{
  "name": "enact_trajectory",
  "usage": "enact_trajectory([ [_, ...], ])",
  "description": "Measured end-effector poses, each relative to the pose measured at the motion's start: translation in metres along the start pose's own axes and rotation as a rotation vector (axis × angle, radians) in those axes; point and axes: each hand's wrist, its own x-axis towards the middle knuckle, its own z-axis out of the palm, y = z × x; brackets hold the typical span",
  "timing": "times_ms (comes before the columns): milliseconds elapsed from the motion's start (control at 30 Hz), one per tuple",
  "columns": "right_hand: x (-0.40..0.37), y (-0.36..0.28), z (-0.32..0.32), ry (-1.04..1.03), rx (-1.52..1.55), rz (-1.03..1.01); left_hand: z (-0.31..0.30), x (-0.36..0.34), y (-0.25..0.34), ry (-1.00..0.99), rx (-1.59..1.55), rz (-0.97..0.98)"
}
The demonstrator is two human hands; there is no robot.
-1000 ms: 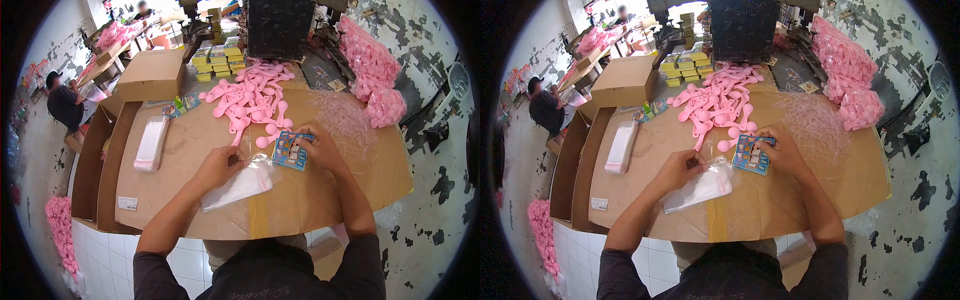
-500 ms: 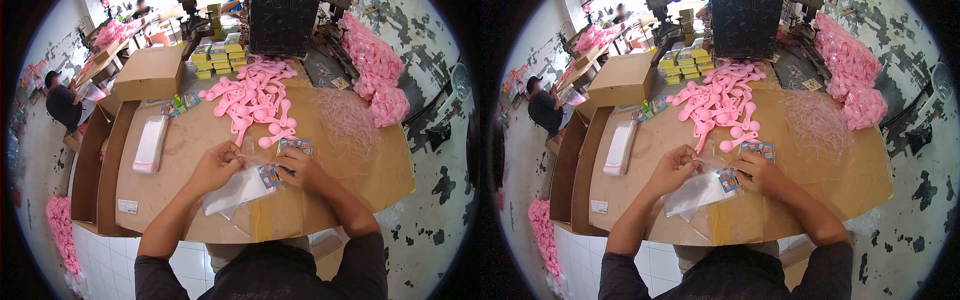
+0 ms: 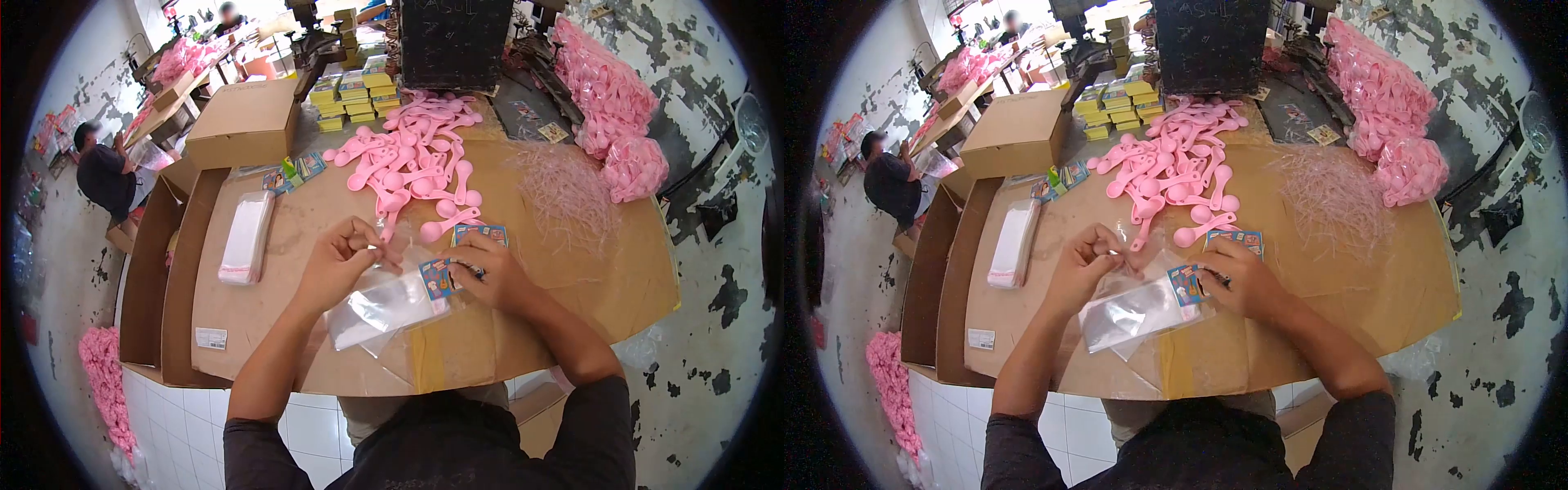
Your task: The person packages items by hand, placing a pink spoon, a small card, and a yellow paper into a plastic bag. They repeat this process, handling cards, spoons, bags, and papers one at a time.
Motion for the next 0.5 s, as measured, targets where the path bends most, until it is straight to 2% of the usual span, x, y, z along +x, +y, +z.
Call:
enact_trajectory([
  [100,0.006,-0.002,-0.004,0.11,0.124,0.04,0.015,-0.002,-0.001,-0.017,-0.138,-0.179],
  [200,0.004,0.004,0.003,0.26,0.461,0.226,0.023,-0.002,-0.013,-0.005,0.004,-0.18],
  [300,0.006,-0.009,-0.002,0.384,0.747,0.397,0.026,-0.003,-0.022,0.014,-0.114,-0.155],
  [400,0.006,-0.011,-0.002,0.397,0.789,0.373,0.028,-0.003,-0.019,0.002,-0.058,-0.176],
  [500,0.003,-0.005,-0.012,0.146,0.164,0.072,0.032,-0.004,-0.017,-0.012,-0.017,-0.19],
])
